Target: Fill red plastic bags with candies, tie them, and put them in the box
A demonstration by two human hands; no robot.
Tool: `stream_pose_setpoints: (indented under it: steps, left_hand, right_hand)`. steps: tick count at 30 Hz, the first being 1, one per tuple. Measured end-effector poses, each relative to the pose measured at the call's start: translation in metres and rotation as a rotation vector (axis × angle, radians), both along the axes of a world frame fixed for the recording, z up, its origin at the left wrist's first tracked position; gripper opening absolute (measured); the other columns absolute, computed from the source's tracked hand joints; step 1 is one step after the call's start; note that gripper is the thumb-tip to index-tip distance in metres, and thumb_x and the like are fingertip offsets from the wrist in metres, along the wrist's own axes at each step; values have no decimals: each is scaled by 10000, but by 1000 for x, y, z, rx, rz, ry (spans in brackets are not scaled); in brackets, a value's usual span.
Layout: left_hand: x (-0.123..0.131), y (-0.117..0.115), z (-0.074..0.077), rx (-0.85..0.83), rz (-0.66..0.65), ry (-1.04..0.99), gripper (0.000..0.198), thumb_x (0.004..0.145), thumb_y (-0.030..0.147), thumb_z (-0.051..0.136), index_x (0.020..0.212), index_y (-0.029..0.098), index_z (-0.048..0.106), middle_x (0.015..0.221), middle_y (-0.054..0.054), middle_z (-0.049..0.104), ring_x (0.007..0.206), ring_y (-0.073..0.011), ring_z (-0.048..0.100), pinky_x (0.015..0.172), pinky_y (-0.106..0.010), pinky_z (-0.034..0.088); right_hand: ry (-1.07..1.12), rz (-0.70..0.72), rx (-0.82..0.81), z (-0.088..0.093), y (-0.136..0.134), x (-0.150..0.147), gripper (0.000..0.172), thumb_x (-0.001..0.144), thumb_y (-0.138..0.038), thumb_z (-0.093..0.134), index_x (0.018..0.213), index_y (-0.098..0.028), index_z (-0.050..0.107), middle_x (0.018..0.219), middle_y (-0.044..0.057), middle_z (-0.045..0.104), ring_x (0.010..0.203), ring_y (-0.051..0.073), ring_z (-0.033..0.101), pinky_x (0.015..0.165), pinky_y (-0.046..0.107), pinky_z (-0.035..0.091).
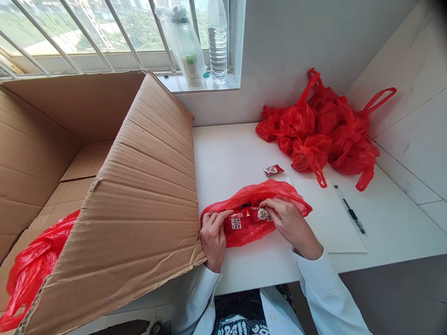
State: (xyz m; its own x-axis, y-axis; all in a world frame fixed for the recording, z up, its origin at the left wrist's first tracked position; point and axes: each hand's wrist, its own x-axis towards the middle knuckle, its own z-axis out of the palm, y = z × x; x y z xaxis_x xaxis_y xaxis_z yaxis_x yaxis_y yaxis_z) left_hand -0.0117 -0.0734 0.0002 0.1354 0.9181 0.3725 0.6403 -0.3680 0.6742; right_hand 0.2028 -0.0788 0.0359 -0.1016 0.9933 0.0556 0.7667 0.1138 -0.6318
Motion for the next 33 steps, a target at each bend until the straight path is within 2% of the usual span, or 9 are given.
stream_pose_setpoints:
  steps: [5, 11, 14, 17, 21, 23, 25, 29, 33]
  left_hand:
    - [1, -1, -2, 10, 12, -5, 363, 904, 109, 380, 991, 247, 705, 839, -19, 688, 861, -210, 544, 783, -320, 471]
    - [0, -2, -6, 6, -3, -10, 362, 901, 94, 392, 1007, 248, 703, 855, -17, 694, 903, -214, 551, 826, -325, 463]
    - [0, -2, -8, 13, -8, -21, 361, 909, 92, 385, 1018, 234, 699, 883, -21, 702, 912, -215, 546, 831, -332, 459]
    - [0, -1, -9, 17, -9, -30, 353, 909, 88, 391, 1036, 222, 692, 901, -25, 702, 909, -213, 547, 830, -336, 457]
    - [0, -2, -10, 23, 3, -41, 357, 903, 72, 393, 1036, 218, 690, 896, -26, 697, 902, -210, 548, 821, -332, 456]
    - [0, -2, -10, 25, 10, -47, 358, 902, 67, 391, 1032, 216, 689, 884, -25, 695, 893, -206, 549, 809, -325, 458]
    - [0, -2, -11, 26, 13, -51, 357, 902, 65, 390, 1027, 214, 689, 872, -25, 691, 888, -204, 550, 804, -320, 459]
    - [-1, -3, -11, 26, 12, -49, 344, 907, 74, 394, 1012, 215, 690, 845, -24, 681, 890, -204, 549, 820, -326, 457]
    - [0, -3, -11, 33, 3, -47, 329, 918, 86, 395, 1004, 217, 684, 846, -22, 683, 878, -197, 553, 809, -320, 465]
  right_hand:
    - [-76, 118, -28, -12, 2, -4, 308, 890, -107, 411, 874, -228, 694, 836, 43, 645, 854, 213, 596, 732, 342, 487]
    - [-189, 108, 81, -18, 9, -14, 223, 942, -196, 452, 957, -199, 675, 1023, 70, 639, 996, 230, 552, 840, 374, 491]
    - [-248, 98, 108, -18, 13, -22, 131, 868, -206, 594, 983, -182, 654, 1036, 89, 634, 1032, 288, 524, 881, 451, 469]
    - [-265, 111, 114, -16, 14, -27, 222, 759, -130, 696, 961, -187, 625, 1012, 80, 631, 996, 303, 517, 844, 465, 472]
    - [-248, 108, 136, -12, 8, -27, 217, 769, -35, 622, 899, -194, 553, 898, 39, 628, 884, 247, 533, 754, 402, 480]
    - [-197, 88, 213, -13, 4, -25, 227, 787, 15, 551, 857, -199, 519, 892, 31, 628, 865, 222, 537, 758, 386, 475]
    - [-118, 70, 366, -17, -1, -23, 242, 806, 35, 511, 838, -205, 500, 941, 38, 627, 889, 208, 541, 790, 375, 475]
    - [-74, 21, 645, -27, -11, -19, 200, 861, -22, 528, 824, -216, 502, 950, 55, 593, 892, 189, 539, 776, 333, 486]
    - [-139, -20, 730, -32, -15, -16, 176, 877, -56, 544, 821, -221, 520, 880, 48, 578, 835, 171, 528, 728, 308, 487]
